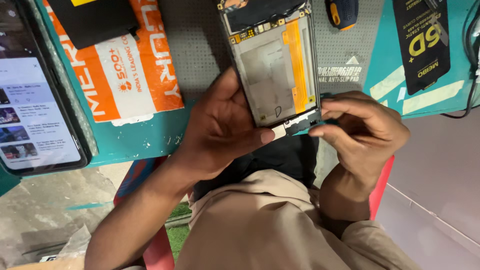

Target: The person reassembles a smartphone by aligning the internal components and closing the casing. They then use a metal prying tool to separate the screen from the frame and handle a screen protector package.

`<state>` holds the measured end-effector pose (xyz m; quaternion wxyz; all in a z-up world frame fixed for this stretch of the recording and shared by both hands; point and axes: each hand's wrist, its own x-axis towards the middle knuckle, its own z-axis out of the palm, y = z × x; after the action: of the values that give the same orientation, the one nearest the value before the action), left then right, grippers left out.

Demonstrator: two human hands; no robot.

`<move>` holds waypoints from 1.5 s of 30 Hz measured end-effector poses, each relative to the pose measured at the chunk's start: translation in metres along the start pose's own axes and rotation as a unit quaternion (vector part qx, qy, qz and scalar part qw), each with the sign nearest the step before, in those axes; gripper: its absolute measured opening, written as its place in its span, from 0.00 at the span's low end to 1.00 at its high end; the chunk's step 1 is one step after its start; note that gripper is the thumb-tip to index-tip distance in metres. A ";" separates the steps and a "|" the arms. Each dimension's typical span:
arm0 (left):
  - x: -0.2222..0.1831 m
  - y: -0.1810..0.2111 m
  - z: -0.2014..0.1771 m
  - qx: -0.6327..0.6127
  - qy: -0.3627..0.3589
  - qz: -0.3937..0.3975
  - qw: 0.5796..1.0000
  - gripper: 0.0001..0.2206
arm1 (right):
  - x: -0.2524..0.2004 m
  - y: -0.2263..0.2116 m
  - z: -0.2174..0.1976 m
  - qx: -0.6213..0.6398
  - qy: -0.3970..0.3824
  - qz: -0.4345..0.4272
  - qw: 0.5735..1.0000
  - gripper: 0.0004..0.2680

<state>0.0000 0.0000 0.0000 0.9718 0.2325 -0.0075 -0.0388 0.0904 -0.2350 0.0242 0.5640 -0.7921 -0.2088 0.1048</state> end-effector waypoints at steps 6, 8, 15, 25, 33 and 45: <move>0.004 -0.009 0.002 0.029 0.026 -0.036 0.999 0.31 | -0.010 0.001 0.001 0.205 0.004 0.048 0.978 0.11; 0.002 -0.008 0.004 0.028 0.039 -0.060 0.997 0.30 | -0.010 0.002 0.004 0.239 0.009 0.070 0.969 0.11; -0.005 -0.011 0.000 0.031 0.002 -0.046 0.998 0.27 | -0.022 0.008 0.003 0.173 0.064 0.063 0.981 0.09; -0.011 -0.008 -0.003 0.100 0.012 -0.077 0.992 0.28 | -0.030 0.010 0.015 0.106 0.117 0.020 0.987 0.10; -0.008 -0.009 -0.004 0.046 0.023 -0.067 0.996 0.29 | -0.033 0.023 0.018 0.113 0.124 -0.018 0.986 0.14; 0.000 -0.006 0.002 -0.004 0.035 -0.060 0.998 0.31 | -0.026 0.024 0.014 0.151 0.095 -0.004 0.984 0.14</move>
<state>-0.0002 -0.0064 -0.0011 0.9684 0.2298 0.0406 -0.0884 0.0664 -0.2417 -0.0049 0.6946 -0.7034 -0.1394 0.0576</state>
